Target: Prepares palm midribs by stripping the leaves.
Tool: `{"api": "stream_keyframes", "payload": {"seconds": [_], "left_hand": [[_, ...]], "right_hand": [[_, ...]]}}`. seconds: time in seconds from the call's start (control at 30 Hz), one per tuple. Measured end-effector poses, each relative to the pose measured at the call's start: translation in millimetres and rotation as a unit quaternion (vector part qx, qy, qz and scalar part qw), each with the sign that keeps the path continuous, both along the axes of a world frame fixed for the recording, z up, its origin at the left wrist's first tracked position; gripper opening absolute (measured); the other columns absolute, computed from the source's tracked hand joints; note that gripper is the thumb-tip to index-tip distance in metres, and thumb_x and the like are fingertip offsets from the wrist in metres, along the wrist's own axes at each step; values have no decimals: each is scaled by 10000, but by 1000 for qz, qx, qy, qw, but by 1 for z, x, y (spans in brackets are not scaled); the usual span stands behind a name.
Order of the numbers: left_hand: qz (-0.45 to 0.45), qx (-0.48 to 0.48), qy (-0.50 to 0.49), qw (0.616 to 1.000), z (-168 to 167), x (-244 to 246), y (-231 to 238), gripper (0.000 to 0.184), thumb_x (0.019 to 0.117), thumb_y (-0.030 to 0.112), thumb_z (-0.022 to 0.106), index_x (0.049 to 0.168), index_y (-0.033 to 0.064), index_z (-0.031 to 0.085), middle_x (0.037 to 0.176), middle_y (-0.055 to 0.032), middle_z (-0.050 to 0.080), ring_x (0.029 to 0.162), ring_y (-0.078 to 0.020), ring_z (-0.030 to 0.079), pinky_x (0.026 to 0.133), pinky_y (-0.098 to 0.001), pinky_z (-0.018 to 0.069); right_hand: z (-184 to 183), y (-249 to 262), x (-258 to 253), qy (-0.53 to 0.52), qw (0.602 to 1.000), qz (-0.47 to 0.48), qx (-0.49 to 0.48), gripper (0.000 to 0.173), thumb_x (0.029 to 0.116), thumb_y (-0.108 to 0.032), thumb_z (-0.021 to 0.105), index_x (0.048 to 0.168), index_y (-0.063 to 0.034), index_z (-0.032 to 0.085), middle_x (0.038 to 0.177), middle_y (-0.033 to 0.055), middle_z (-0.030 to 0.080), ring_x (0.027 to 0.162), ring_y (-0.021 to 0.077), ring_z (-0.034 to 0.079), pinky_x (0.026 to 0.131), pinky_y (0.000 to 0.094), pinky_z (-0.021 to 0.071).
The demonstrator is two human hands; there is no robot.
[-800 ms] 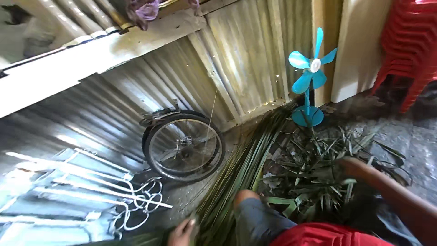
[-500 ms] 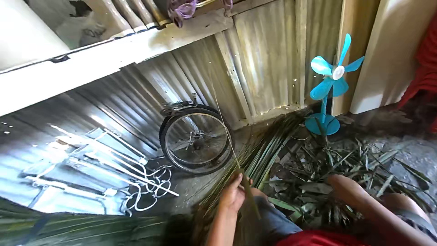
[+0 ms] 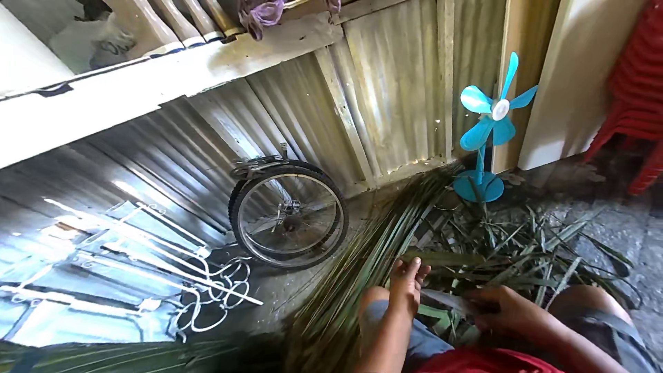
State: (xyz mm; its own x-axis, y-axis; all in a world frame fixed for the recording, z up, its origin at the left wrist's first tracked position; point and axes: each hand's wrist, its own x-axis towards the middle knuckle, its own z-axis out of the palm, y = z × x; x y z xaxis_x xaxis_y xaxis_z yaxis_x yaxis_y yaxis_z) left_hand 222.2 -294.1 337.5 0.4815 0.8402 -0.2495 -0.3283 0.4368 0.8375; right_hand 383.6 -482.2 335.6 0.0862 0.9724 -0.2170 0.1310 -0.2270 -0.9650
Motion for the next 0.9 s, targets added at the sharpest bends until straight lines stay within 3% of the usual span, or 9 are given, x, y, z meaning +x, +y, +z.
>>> {"api": "stream_keyframes", "payload": {"seconds": [0.07,0.17,0.2,0.27,0.4,0.57,0.77,0.83,0.9], "left_hand": [[-28,17,1,999,-2,-1,-1,249,991,-46,586,1234,-38,529,927,-147,714,773,-224,731,753,-367,629],[-86,29,33,995,-1,-2,-12,262,984,-43,605,1235,-50,529,925,-143,718,800,-235,740,800,-387,634],[-102,37,52,993,-1,-2,-17,264,979,-31,622,1226,-48,533,929,-143,722,809,-236,742,803,-387,632],[-122,58,53,989,-4,-5,-27,234,968,-23,641,1192,-47,578,961,-146,725,840,-245,738,813,-409,633],[-126,108,19,986,-2,-25,-27,176,1012,29,578,1158,-45,642,952,-147,741,824,-235,749,793,-397,642],[-107,237,80,962,10,-41,-25,119,971,-36,630,1078,-59,676,965,-163,747,790,-233,752,741,-372,653],[-66,322,92,940,8,-34,-31,53,956,-52,640,998,-71,666,921,-155,751,774,-233,756,739,-376,661],[-62,354,84,929,0,-29,-33,49,934,-72,648,974,-65,675,902,-128,753,778,-199,753,745,-362,658],[-58,383,83,918,-4,-25,-37,112,884,-104,638,955,-37,693,872,-67,744,787,-126,729,759,-306,638]], "right_hand": [[-4,2,0,64,996,-60,-10,729,861,-177,785,1522,-132,480,935,79,703,621,143,601,558,327,522],[-10,2,0,268,955,-122,35,797,859,-166,717,1572,-212,364,854,41,626,494,84,472,437,253,429],[-11,2,0,312,939,-136,52,728,866,-160,704,1528,-205,406,802,31,607,486,78,471,434,249,430],[-12,3,-1,355,917,-172,65,366,881,-153,688,1231,-146,581,712,15,576,473,75,475,429,241,431],[-14,0,8,366,908,-193,69,319,897,-178,659,1208,-133,609,689,-2,558,471,62,470,430,224,428],[-11,2,10,359,899,-242,65,450,970,-124,589,1415,-107,519,722,20,569,476,69,471,428,225,428],[0,7,-7,281,941,-180,46,750,922,-142,683,1589,-189,344,889,45,647,519,76,479,457,246,427],[3,12,-19,238,961,-133,43,799,875,-166,741,1569,-174,345,910,44,654,529,88,500,462,260,439],[4,16,-29,209,972,-95,46,704,866,-192,763,1478,-151,418,891,38,649,537,95,512,469,266,442]]}}
